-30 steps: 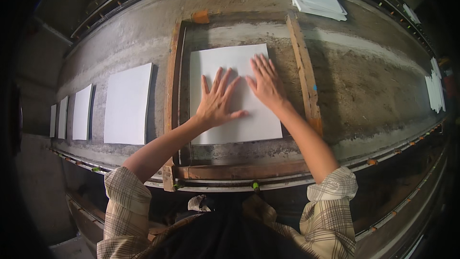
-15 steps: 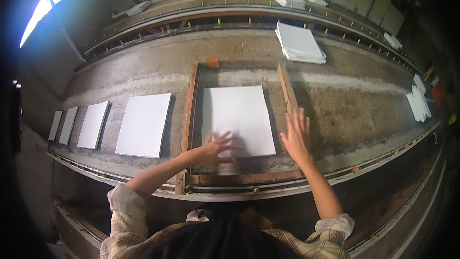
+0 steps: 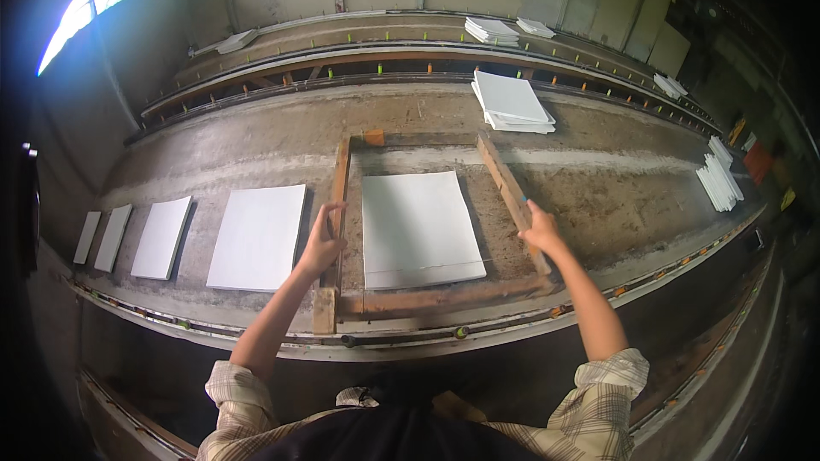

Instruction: The person places white rectangular tiles one by one into a wooden frame on a curved conveyor belt. They smooth each tile with their hands and then move the frame along the belt to repeat the process with new tiles.

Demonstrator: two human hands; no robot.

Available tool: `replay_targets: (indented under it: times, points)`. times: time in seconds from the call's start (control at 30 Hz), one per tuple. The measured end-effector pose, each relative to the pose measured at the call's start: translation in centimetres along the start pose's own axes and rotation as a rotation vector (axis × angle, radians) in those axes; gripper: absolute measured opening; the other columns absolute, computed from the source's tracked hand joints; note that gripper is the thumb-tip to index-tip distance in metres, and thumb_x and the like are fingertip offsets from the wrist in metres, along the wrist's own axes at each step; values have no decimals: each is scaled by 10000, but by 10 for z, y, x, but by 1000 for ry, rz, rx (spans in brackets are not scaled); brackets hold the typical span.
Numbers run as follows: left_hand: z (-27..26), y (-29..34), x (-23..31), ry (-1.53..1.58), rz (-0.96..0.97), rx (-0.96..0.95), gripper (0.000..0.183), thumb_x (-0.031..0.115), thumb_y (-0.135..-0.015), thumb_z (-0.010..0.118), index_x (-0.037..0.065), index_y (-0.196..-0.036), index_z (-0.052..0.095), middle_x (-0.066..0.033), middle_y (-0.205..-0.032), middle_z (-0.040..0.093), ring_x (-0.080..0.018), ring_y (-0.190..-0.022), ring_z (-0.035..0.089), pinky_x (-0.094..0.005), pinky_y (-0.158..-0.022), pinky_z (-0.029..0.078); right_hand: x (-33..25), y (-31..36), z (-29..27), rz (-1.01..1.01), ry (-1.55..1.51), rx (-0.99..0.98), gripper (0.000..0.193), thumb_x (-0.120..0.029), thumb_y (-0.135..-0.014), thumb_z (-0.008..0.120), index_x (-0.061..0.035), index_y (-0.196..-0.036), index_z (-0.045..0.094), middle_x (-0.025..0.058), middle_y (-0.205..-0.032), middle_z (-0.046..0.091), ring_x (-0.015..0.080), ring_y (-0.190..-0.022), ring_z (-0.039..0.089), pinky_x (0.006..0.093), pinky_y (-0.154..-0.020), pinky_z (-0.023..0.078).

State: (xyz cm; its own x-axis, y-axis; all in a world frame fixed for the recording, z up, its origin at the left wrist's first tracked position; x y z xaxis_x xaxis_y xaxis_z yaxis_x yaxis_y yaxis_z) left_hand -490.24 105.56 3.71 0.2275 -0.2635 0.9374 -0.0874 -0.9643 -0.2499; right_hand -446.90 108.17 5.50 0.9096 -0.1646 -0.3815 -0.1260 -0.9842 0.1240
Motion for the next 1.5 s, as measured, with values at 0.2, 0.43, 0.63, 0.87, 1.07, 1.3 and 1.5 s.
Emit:
replay_targets:
  times: [0.2,0.43,0.63,0.87,1.07,1.3,1.5]
  points:
    - [11,-10,85,127,-207,-57,539,-176,-628,480,93,-1094,450,3,-714,413,-69,-554,393,-206,-474,321,-3,11,-63,9,-47,-79,757,-84,-699,754,-135,-1357,383,142,-1363,412,340,-1233,417,472,-978,413]
    - [130,-21,89,260,-107,-119,517,-169,-621,492,94,-1064,459,-7,-793,401,-76,-580,386,-225,-478,332,109,30,-111,16,-24,-31,687,-56,-699,743,-138,-1311,441,143,-1313,466,341,-1207,444,456,-947,432]
    - [246,-22,79,28,-12,-129,478,-107,-616,536,82,-1051,476,-56,-914,362,-155,-709,405,-287,-641,392,216,17,-135,-29,-58,82,658,-16,-706,718,-129,-1299,456,162,-1286,496,336,-1168,481,450,-916,451]
    - [319,-33,61,-80,-14,-75,446,-78,-630,549,24,-1047,431,-112,-1037,437,-300,-1160,375,-386,-1131,93,287,-17,-129,-10,-82,146,620,-16,-729,705,-130,-1288,461,202,-1199,552,359,-1045,563,441,-849,480]
    - [333,-55,59,-101,-39,4,473,-102,-637,530,59,-1073,442,-27,-706,363,-119,-598,393,-348,-1112,166,297,-65,-122,-80,-125,153,576,-8,-751,689,-122,-1269,466,210,-1104,590,298,-817,632,424,-687,515]
    - [350,-57,31,-160,20,71,490,-119,-631,512,78,-1079,474,-49,-969,414,-99,-600,378,-257,-869,368,315,-86,-89,-61,-103,104,666,10,-790,643,-145,-1362,339,236,-1103,574,328,-828,630,433,-673,528]
    - [352,-57,20,-171,57,49,514,-134,-635,506,85,-1099,484,-102,-1252,394,-133,-763,458,-237,-749,395,314,-88,-85,-80,-4,164,733,-43,-827,607,-82,-1427,188,285,-1235,468,401,-1038,543,435,-837,506]
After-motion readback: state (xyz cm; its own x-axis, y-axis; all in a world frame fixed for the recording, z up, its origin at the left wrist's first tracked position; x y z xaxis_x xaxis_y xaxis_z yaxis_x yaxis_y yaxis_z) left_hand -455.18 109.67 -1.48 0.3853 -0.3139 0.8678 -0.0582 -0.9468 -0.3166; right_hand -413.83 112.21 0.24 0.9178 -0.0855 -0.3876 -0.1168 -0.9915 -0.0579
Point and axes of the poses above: each hand's wrist, its own y-axis away from the middle knuckle, its own z-axis out of the palm, x = y × z, the point moved 3 cm from there along -y, towards the middle knuckle
